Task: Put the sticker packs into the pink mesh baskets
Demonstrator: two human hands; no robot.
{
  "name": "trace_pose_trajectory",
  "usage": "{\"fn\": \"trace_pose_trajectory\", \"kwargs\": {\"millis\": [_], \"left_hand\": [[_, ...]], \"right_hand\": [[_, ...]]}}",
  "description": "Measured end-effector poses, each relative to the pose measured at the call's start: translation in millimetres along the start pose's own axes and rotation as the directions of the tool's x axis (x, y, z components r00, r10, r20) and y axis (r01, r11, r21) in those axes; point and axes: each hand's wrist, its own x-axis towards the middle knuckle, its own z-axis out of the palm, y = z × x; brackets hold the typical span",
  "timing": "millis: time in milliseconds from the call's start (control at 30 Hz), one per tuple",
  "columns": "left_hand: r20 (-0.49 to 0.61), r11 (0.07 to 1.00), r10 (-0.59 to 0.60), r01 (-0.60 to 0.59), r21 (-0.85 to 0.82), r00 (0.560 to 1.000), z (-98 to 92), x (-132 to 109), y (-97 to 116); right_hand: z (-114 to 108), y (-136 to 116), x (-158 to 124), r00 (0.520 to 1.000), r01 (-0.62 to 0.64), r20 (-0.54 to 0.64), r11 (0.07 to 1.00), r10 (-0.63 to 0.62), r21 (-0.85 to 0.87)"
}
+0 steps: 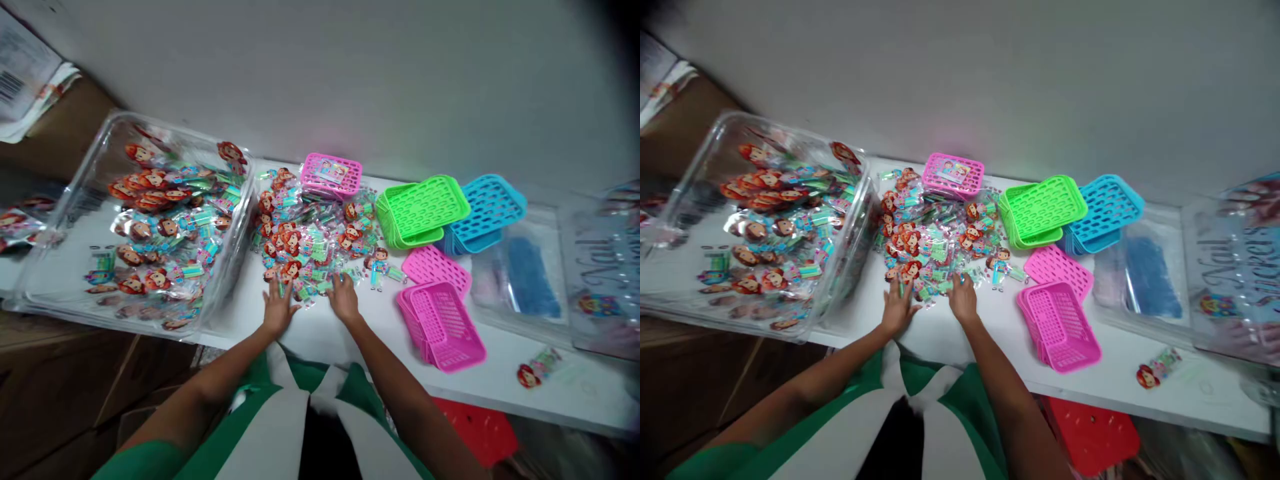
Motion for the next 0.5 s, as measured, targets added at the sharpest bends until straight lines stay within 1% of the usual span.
{"fn": "trace_pose_trajectory", "kwargs": {"millis": [33, 67, 133, 200, 267, 333, 367, 433, 500], "left_hand": [[-0.022, 0.999, 0.032, -0.032, -0.016, 0.999, -2.3, 14, 7], [-0.063, 0.999, 0.012, -0.014, -0.032, 0.998, -8.4, 31, 17], [-0.145, 0.997, -0.066, 0.058, -0.054, 0.987, -28.9, 66, 36], [-0.175, 0.995, -0.084, 0.075, -0.059, 0.981, -54.7, 96, 51], [-0.178, 0.997, -0.064, 0.056, -0.050, 0.982, -77.9, 112, 58], [-0.181, 0.999, -0.040, 0.035, -0.034, 0.983, -91.9, 115, 56], [-0.177, 0.999, -0.023, 0.018, -0.029, 0.984, -94.2, 112, 53], [-0.149, 0.999, 0.021, -0.025, -0.027, 0.989, -90.2, 99, 45], [-0.107, 0.998, 0.061, -0.064, -0.029, 0.992, -79.9, 84, 36]], "right_hand": [[-7, -5, 17, 1.000, 0.001, -0.010, 1.000, -0.001, 0.027], [-17, -9, 33, 1.000, 0.000, -0.016, 0.999, 0.001, 0.051], [-39, -11, 63, 1.000, 0.006, -0.031, 0.996, -0.003, 0.086], [-61, -4, 84, 0.998, 0.017, -0.062, 0.994, -0.010, 0.107], [-77, 11, 91, 0.996, 0.004, -0.092, 0.995, 0.006, 0.101], [-84, 28, 83, 0.996, -0.019, -0.086, 0.998, 0.024, 0.064], [-84, 37, 75, 0.998, -0.005, -0.059, 0.999, 0.007, 0.035], [-75, 50, 53, 0.995, 0.090, 0.036, 0.995, -0.088, -0.039], [-62, 58, 31, 0.976, 0.196, 0.124, 0.973, -0.181, -0.125]]}}
